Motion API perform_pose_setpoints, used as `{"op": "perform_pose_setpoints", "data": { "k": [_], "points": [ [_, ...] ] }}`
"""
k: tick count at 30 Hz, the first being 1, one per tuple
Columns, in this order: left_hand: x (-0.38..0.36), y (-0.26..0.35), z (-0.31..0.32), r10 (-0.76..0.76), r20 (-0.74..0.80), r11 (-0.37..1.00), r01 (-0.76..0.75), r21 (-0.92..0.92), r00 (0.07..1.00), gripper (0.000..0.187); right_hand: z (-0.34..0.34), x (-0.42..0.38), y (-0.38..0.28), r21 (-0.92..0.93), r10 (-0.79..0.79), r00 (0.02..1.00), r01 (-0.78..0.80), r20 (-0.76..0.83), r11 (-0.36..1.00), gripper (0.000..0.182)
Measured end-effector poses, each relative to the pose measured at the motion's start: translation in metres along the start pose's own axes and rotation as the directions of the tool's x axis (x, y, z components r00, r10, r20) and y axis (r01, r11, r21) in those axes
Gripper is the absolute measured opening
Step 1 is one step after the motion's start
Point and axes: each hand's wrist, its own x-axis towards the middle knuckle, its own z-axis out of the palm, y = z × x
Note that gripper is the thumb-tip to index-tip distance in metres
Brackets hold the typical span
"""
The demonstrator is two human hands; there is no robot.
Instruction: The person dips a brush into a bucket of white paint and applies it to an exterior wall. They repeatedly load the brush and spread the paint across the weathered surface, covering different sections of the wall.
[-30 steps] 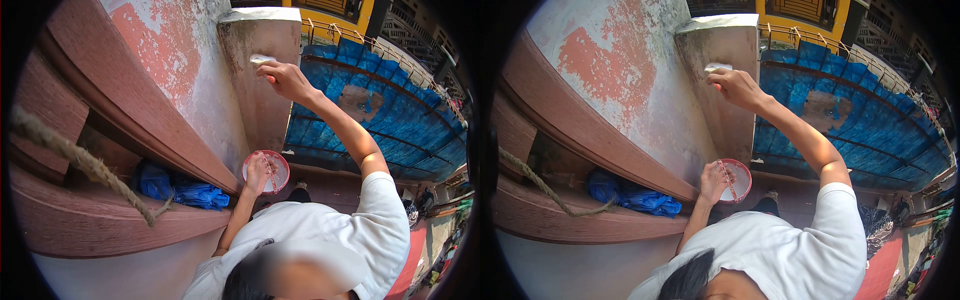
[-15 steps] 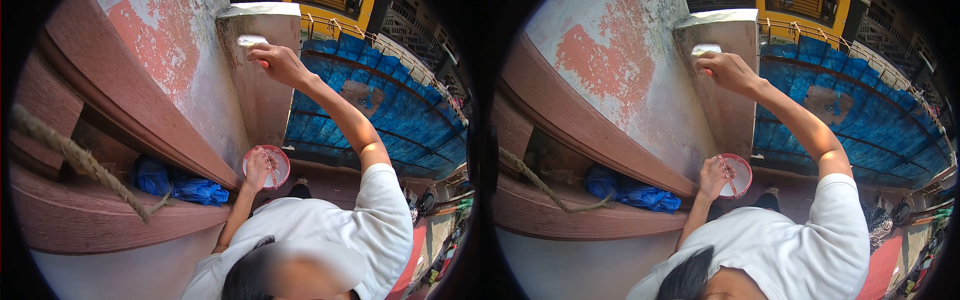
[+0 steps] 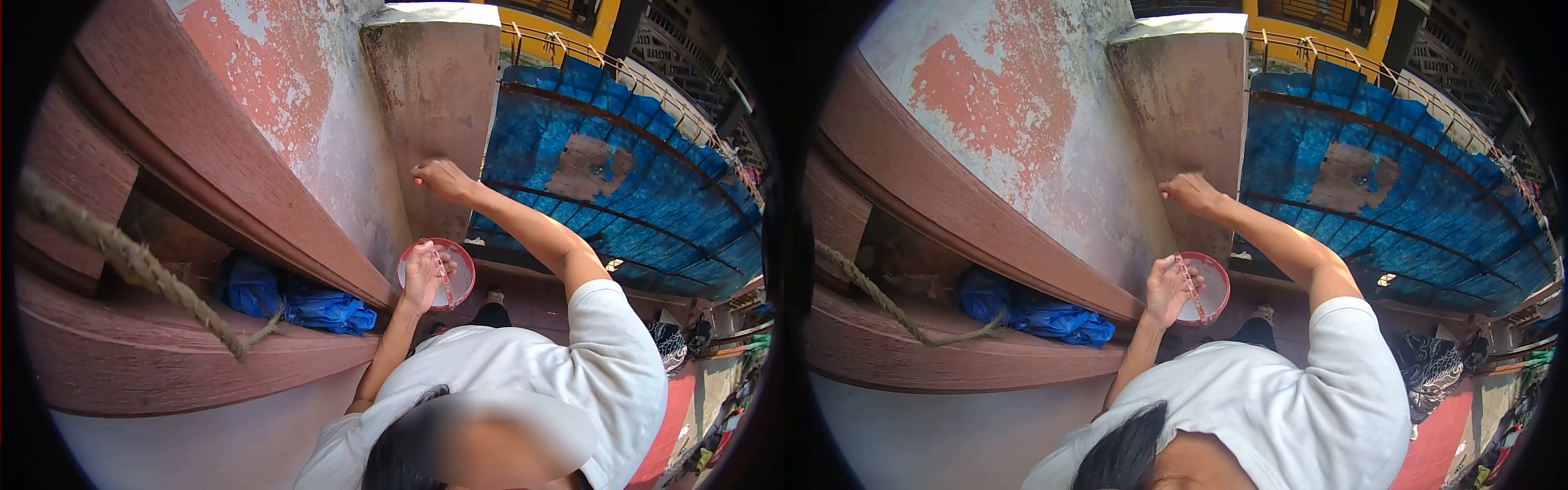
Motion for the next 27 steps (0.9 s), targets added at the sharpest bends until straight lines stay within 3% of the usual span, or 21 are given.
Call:
{"op": "perform_pose_setpoints", "data": {
  "k": [5,7,8,11,14,16,20,23,24,27],
  "points": [
    [0.001,-0.002,-0.002,0.027,0.008,1.0,-0.027,-0.004,1.0,0.042,-0.119,0.033,-0.009,0.016,-0.049,0.929,0.059,-0.368,0.998,0.007],
    [0.001,-0.001,-0.002,0.024,0.008,1.0,-0.024,0.001,1.0,0.042,-0.188,0.035,-0.046,-0.08,-0.111,0.848,0.082,-0.518,0.993,0.012],
    [0.001,-0.002,-0.002,0.021,0.007,1.0,-0.021,0.002,1.0,0.042,-0.207,0.037,-0.051,-0.193,-0.242,0.743,0.153,-0.624,0.969,0.013],
    [0.001,-0.002,0.0,0.012,-0.011,1.0,-0.012,0.018,1.0,0.041,-0.225,0.031,-0.065,-0.424,-0.306,0.656,-0.023,-0.69,0.905,0.02],
    [0.0,0.0,0.002,0.017,-0.006,1.0,-0.017,0.026,1.0,0.042,-0.174,0.029,-0.044,-0.491,-0.405,0.678,0.073,-0.613,0.868,0.024],
    [-0.001,0.001,0.001,0.019,-0.006,0.999,-0.019,0.026,1.0,0.042,-0.102,0.017,-0.015,-0.507,-0.406,0.791,0.142,-0.458,0.85,0.025],
    [0.0,0.001,0.001,0.019,-0.022,1.0,-0.019,0.007,1.0,0.042,0.006,-0.024,-0.004,-0.25,-0.202,0.961,0.151,-0.191,0.956,0.02],
    [0.0,0.001,0.0,0.022,-0.032,1.0,-0.022,0.008,0.999,0.042,0.022,-0.024,0.0,0.013,0.082,0.988,-0.084,0.134,0.996,0.014],
    [-0.001,0.001,0.0,0.02,-0.032,1.0,-0.02,0.009,0.999,0.042,0.032,-0.024,0.014,0.136,0.089,0.996,-0.092,0.026,0.986,0.012],
    [-0.001,0.001,0.001,0.012,-0.027,1.0,-0.012,0.006,1.0,0.041,-0.01,-0.007,0.018,0.172,0.048,0.987,-0.021,-0.151,0.985,0.011]
  ]
}}
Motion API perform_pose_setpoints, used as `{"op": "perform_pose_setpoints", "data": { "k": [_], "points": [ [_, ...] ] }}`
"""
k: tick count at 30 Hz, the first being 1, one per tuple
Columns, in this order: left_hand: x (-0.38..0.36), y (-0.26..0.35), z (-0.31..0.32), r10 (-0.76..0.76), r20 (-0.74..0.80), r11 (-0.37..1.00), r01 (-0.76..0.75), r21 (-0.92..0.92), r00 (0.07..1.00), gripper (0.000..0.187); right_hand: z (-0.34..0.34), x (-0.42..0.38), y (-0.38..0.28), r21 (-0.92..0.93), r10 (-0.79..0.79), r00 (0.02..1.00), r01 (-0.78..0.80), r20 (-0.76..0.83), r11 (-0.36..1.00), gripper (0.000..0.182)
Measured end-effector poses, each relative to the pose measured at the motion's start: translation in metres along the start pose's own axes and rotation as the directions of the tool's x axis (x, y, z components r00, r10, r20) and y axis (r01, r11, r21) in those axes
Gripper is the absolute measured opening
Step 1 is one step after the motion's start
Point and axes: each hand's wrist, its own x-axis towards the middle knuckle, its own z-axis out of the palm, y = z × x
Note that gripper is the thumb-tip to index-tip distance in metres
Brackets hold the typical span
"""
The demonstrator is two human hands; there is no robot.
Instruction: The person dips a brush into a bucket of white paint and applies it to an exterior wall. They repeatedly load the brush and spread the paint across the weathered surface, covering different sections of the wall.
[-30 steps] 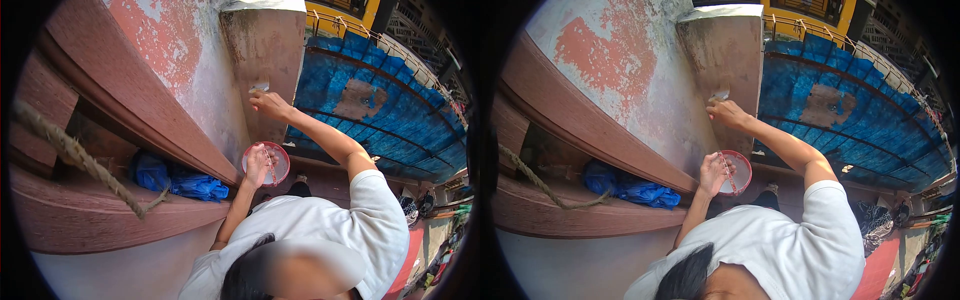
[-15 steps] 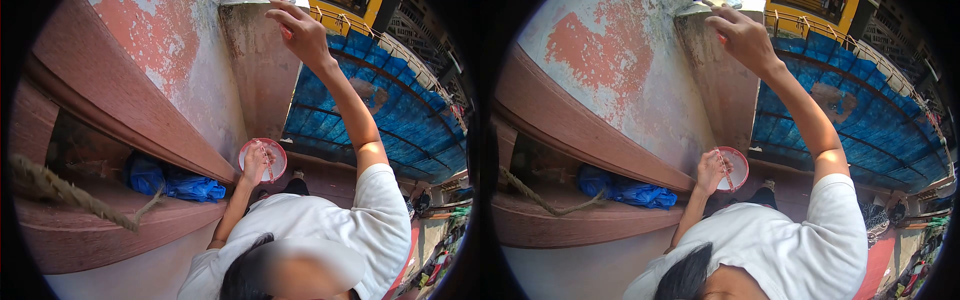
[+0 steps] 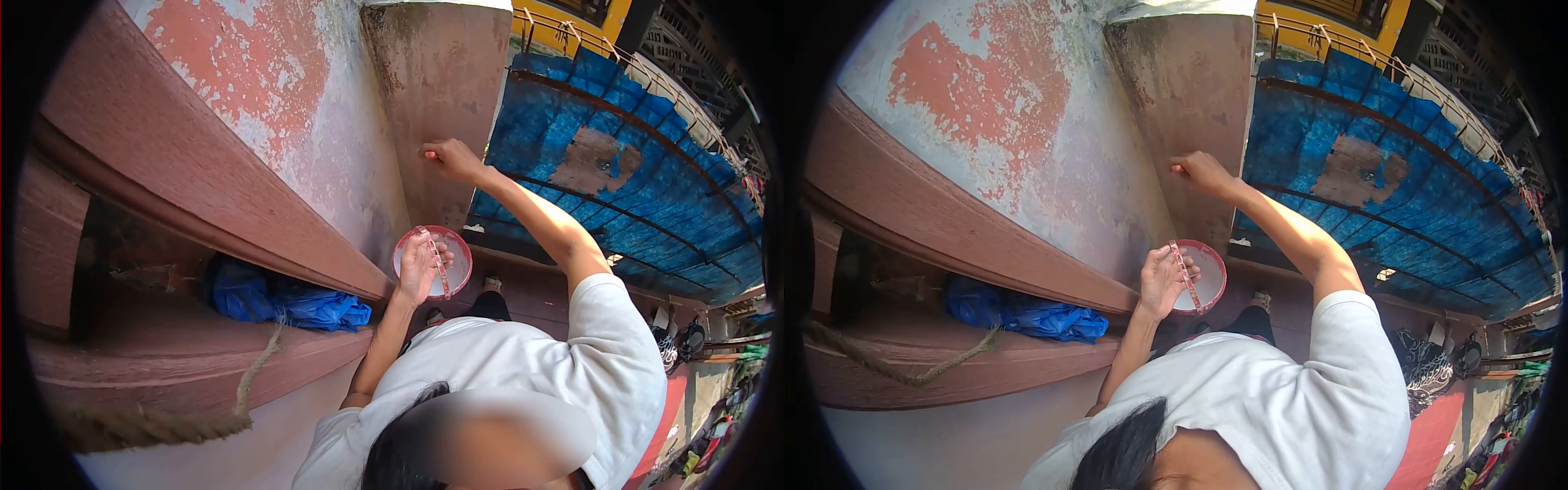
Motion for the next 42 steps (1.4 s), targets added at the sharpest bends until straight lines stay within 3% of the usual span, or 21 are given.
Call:
{"op": "perform_pose_setpoints", "data": {
  "k": [2,5,7,10,13,15,16,17,18,20,24,26,28,30,31,37,40,42],
  "points": [
    [0.001,0.0,0.0,-0.007,0.004,1.0,0.007,-0.007,1.0,0.041,-0.047,0.029,-0.005,0.051,0.033,0.99,-0.026,-0.134,0.998,0.016],
    [0.002,0.0,0.0,-0.001,0.013,1.0,0.002,-0.011,1.0,0.041,-0.129,0.053,-0.052,-0.007,-0.147,0.898,0.158,-0.415,0.987,0.016],
    [0.004,-0.002,-0.004,-0.006,0.019,1.0,0.006,-0.019,1.0,0.041,-0.163,0.052,-0.071,-0.23,-0.302,0.778,0.207,-0.551,0.951,0.015],
    [0.003,-0.001,-0.001,-0.016,-0.018,1.0,0.016,0.013,1.0,0.043,-0.193,0.032,-0.114,-0.58,-0.625,0.547,0.282,-0.557,0.764,0.015],
    [0.003,-0.003,-0.003,-0.033,-0.002,0.997,0.033,0.069,0.999,0.048,-0.183,-0.002,-0.097,-0.432,-0.52,0.383,0.296,-0.763,0.852,0.019],
    [0.001,-0.003,-0.001,-0.035,-0.017,0.993,0.037,0.11,0.999,0.051,-0.159,-0.038,-0.092,0.048,-0.073,0.465,0.243,-0.882,0.969,0.016],
    [0.001,-0.002,0.001,-0.04,-0.026,0.99,0.043,0.131,0.999,0.052,-0.147,-0.058,-0.091,0.295,0.166,0.487,0.199,-0.857,0.935,0.014],
    [0.001,-0.002,0.001,-0.05,-0.01,0.989,0.051,0.142,0.999,0.055,-0.136,-0.077,-0.091,0.516,0.409,0.558,0.04,-0.722,0.856,0.014],
    [0.0,0.001,0.004,-0.059,0.002,0.985,0.058,0.164,0.998,0.056,-0.121,-0.093,-0.087,0.653,0.571,0.57,-0.079,-0.591,0.754,0.012],
    [0.0,0.001,0.003,-0.067,0.025,0.981,0.061,0.183,0.997,0.059,-0.082,-0.128,-0.074,0.764,0.732,0.573,-0.263,-0.367,0.589,0.012],
    [0.003,-0.004,0.005,-0.081,0.025,0.963,0.072,0.258,0.996,0.065,-0.013,-0.175,-0.08,0.694,0.781,0.617,-0.521,-0.096,0.497,0.011],
    [0.002,-0.005,0.006,-0.093,0.012,0.948,0.084,0.307,0.996,0.067,0.012,-0.177,-0.089,0.664,0.723,0.691,-0.538,-0.005,0.519,0.01],
    [0.004,-0.007,0.003,-0.107,0.019,0.932,0.094,0.35,0.994,0.068,0.049,-0.182,-0.086,0.617,0.637,0.765,-0.546,0.091,0.567,0.013],
    [0.003,-0.01,0.004,-0.12,0.006,0.924,0.11,0.365,0.993,0.069,0.089,-0.193,-0.076,0.408,0.511,0.831,-0.554,0.219,0.726,0.016],
    [0.004,-0.01,0.005,-0.127,0.006,0.922,0.116,0.369,0.992,0.068,0.105,-0.198,-0.069,0.414,0.493,0.83,-0.558,0.262,0.72,0.017],
    [0.004,-0.007,0.004,-0.142,0.029,0.919,0.121,0.375,0.989,0.069,0.098,-0.196,-0.061,0.315,0.402,0.857,-0.498,0.323,0.808,0.024],
    [0.006,-0.008,0.003,-0.119,0.037,0.932,0.099,0.347,0.992,0.07,0.063,-0.182,-0.067,0.313,0.492,0.84,-0.542,0.23,0.78,0.025],
    [0.006,-0.009,0.002,-0.106,0.038,0.941,0.087,0.327,0.994,0.07,0.042,-0.18,-0.067,0.398,0.54,0.838,-0.522,0.077,0.754,0.018]
  ]
}}
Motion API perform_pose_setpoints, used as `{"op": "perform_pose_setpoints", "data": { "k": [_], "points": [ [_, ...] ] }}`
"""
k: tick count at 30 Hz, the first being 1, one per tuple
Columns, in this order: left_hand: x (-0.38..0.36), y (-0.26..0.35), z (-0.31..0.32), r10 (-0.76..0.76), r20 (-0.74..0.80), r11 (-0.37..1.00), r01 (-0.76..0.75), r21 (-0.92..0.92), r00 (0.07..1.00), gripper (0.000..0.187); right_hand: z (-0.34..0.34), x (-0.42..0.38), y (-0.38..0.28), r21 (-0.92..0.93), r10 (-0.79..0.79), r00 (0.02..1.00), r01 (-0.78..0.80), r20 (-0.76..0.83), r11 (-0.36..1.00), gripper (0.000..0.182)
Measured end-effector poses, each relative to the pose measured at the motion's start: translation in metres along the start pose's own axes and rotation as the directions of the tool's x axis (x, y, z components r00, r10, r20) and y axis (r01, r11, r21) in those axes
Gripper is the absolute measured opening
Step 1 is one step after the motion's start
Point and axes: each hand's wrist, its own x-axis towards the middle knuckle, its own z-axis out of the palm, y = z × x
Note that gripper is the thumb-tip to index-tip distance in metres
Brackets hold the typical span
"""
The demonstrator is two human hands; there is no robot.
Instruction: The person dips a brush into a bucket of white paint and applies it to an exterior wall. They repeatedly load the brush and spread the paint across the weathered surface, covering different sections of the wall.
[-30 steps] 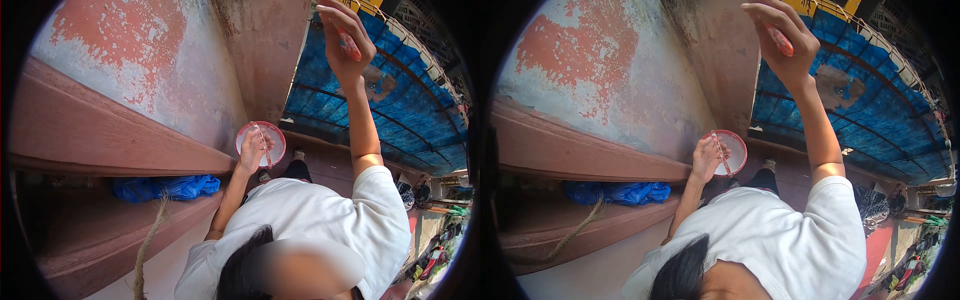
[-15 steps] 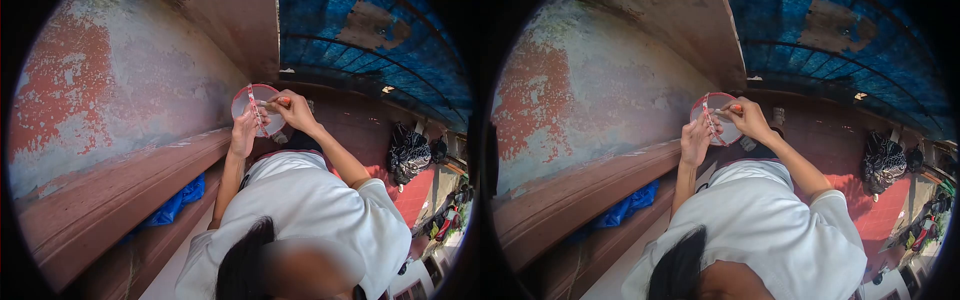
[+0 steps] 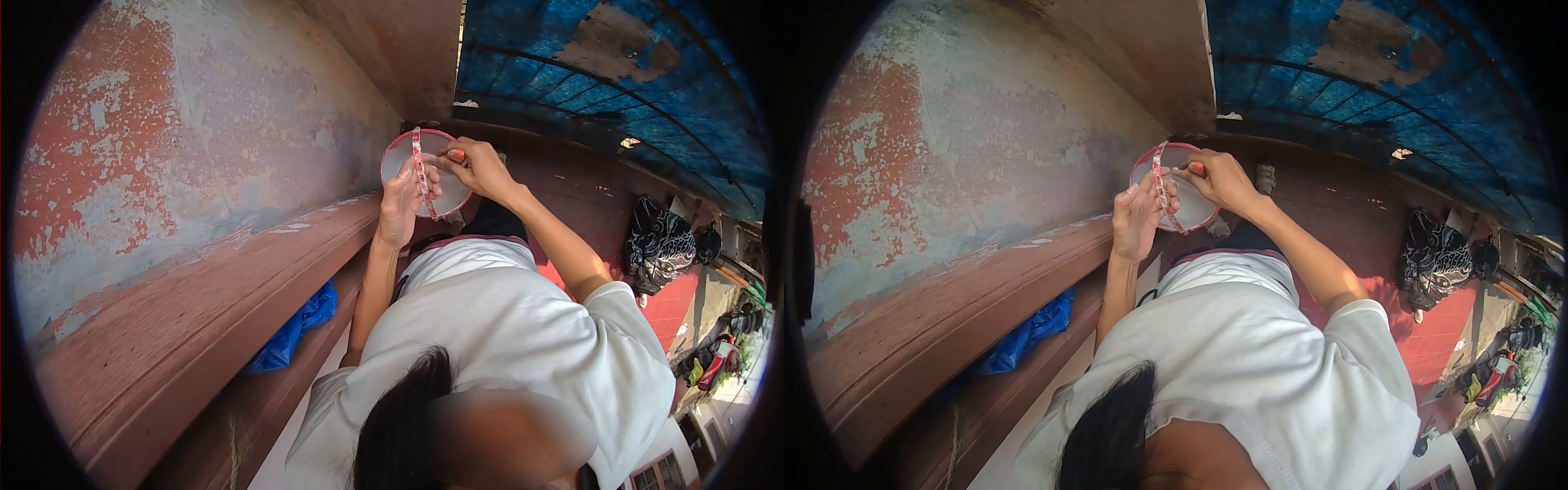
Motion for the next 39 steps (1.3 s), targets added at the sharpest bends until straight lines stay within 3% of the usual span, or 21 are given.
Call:
{"op": "perform_pose_setpoints", "data": {
  "k": [2,3,6,8,13,16,17,18,19,20,22,24,29,32,34,39],
  "points": [
    [0.002,0.001,-0.001,0.018,0.006,1.0,-0.018,-0.02,1.0,0.07,-0.022,0.0,-0.013,0.137,0.269,0.963,-0.262,-0.034,0.955,0.018],
    [0.002,0.003,0.003,0.02,-0.021,1.0,-0.02,-0.011,1.0,0.071,-0.028,-0.002,-0.006,0.231,0.248,0.963,-0.22,-0.103,0.948,0.019],
    [0.003,0.006,0.0,0.037,-0.01,0.999,-0.037,-0.017,0.999,0.075,-0.044,-0.002,0.007,0.497,0.489,0.866,-0.38,-0.105,0.78,0.02],
    [0.005,0.007,-0.005,0.045,-0.019,0.998,-0.046,-0.046,0.999,0.079,-0.051,-0.006,0.015,0.654,0.542,0.837,-0.37,-0.072,0.659,0.023],
    [0.008,0.013,-0.007,0.046,-0.061,0.997,-0.049,-0.056,0.997,0.085,-0.049,-0.014,0.035,0.81,0.596,0.799,-0.295,-0.082,0.507,0.028],
    [0.008,0.019,-0.001,0.038,-0.068,0.999,-0.039,-0.021,0.997,0.087,-0.038,-0.006,0.018,0.674,0.514,0.858,-0.375,-0.008,0.636,0.027],
    [0.006,0.019,0.005,0.035,-0.073,0.999,-0.036,-0.016,0.997,0.087,-0.028,-0.006,0.015,0.622,0.402,0.915,-0.305,-0.018,0.721,0.023],
    [0.007,0.019,0.008,0.036,-0.07,0.999,-0.037,-0.012,0.997,0.087,-0.013,-0.004,0.018,0.436,0.293,0.956,-0.254,-0.023,0.864,0.021],
    [0.008,0.018,0.011,0.029,-0.074,0.999,-0.03,-0.011,0.997,0.087,-0.012,-0.002,-0.009,0.34,0.288,0.957,-0.282,0.035,0.897,0.018],
    [0.007,0.017,0.011,0.035,-0.079,0.999,-0.035,-0.004,0.996,0.087,0.004,0.0,-0.003,0.156,0.025,1.0,-0.023,-0.016,0.987,0.015],
    [0.009,0.021,0.005,0.054,-0.079,0.999,-0.054,0.0,0.995,0.087,0.028,0.01,-0.004,0.056,-0.048,0.996,0.044,0.071,0.997,0.013],
    [0.006,0.023,0.007,0.045,-0.085,0.999,-0.046,-0.014,0.995,0.088,0.05,0.016,0.012,0.015,0.005,0.986,-0.007,0.166,1.0,0.013],
    [0.004,0.023,0.007,0.084,-0.081,0.994,-0.089,-0.063,0.993,0.081,0.029,0.023,-0.003,-0.003,-0.06,0.985,0.061,0.161,0.998,0.014],
    [0.005,0.023,0.007,0.103,-0.068,0.989,-0.11,-0.095,0.992,0.079,-0.006,0.025,-0.021,0.162,0.049,0.998,-0.055,0.042,0.985,0.018],
    [0.003,0.023,0.007,0.101,-0.075,0.991,-0.107,-0.085,0.992,0.081,-0.024,0.026,-0.022,0.374,0.255,0.967,-0.247,0.028,0.894,0.024],
    [0.005,0.03,0.005,0.086,-0.098,0.993,-0.093,-0.076,0.992,0.091,-0.054,0.023,-0.006,0.664,0.453,0.891,-0.323,-0.027,0.674,0.027]
  ]
}}
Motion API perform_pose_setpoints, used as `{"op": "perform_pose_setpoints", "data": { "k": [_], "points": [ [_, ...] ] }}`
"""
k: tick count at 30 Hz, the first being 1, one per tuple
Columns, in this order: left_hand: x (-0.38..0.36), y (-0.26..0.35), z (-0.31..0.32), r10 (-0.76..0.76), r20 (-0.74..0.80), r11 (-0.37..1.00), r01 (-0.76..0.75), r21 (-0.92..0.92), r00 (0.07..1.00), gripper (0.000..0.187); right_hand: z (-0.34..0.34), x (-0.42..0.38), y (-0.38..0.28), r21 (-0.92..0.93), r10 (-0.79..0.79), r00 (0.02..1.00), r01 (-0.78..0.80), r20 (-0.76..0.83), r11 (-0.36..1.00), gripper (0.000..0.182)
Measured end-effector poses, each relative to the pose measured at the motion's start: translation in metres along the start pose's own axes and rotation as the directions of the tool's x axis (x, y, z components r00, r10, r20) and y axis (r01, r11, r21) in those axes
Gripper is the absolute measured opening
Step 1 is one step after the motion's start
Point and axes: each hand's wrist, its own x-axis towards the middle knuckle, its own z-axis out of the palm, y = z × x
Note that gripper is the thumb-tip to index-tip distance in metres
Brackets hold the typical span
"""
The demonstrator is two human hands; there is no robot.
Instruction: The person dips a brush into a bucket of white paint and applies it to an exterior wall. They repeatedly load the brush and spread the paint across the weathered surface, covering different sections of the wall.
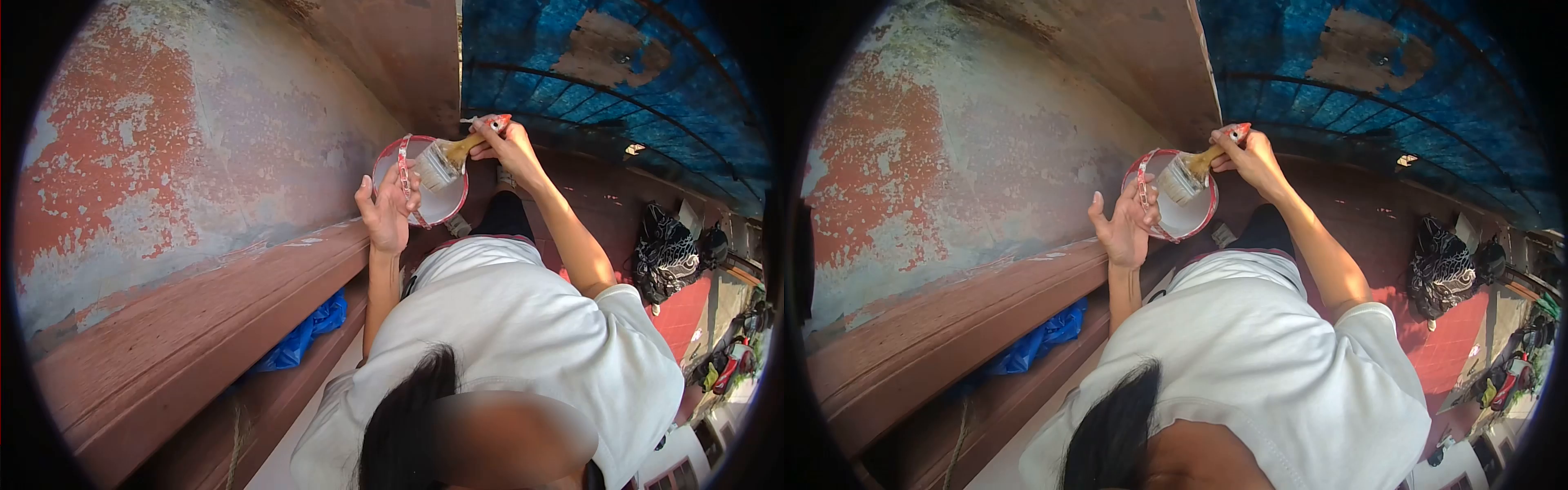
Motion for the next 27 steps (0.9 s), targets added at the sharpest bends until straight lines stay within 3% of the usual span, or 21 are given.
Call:
{"op": "perform_pose_setpoints", "data": {
  "k": [9,15,20,27],
  "points": [
    [-0.001,0.016,0.001,0.048,-0.035,0.999,-0.049,-0.024,0.998,0.096,-0.024,0.004,0.033,0.398,0.12,0.992,-0.093,-0.044,0.913,0.039],
    [-0.003,0.015,-0.002,0.066,-0.095,0.996,-0.072,-0.056,0.993,0.096,-0.032,0.017,0.047,0.537,0.241,0.97,-0.205,0.002,0.819,0.038],
    [-0.005,0.02,0.003,0.056,-0.097,0.99,-0.068,-0.122,0.994,0.092,-0.033,0.03,0.063,0.651,0.237,0.959,-0.282,0.158,0.705,0.044],
    [-0.005,0.023,0.004,0.074,-0.093,0.984,-0.088,-0.155,0.993,0.088,-0.025,0.039,0.061,0.67,0.25,0.951,-0.305,0.18,0.676,0.036]
  ]
}}
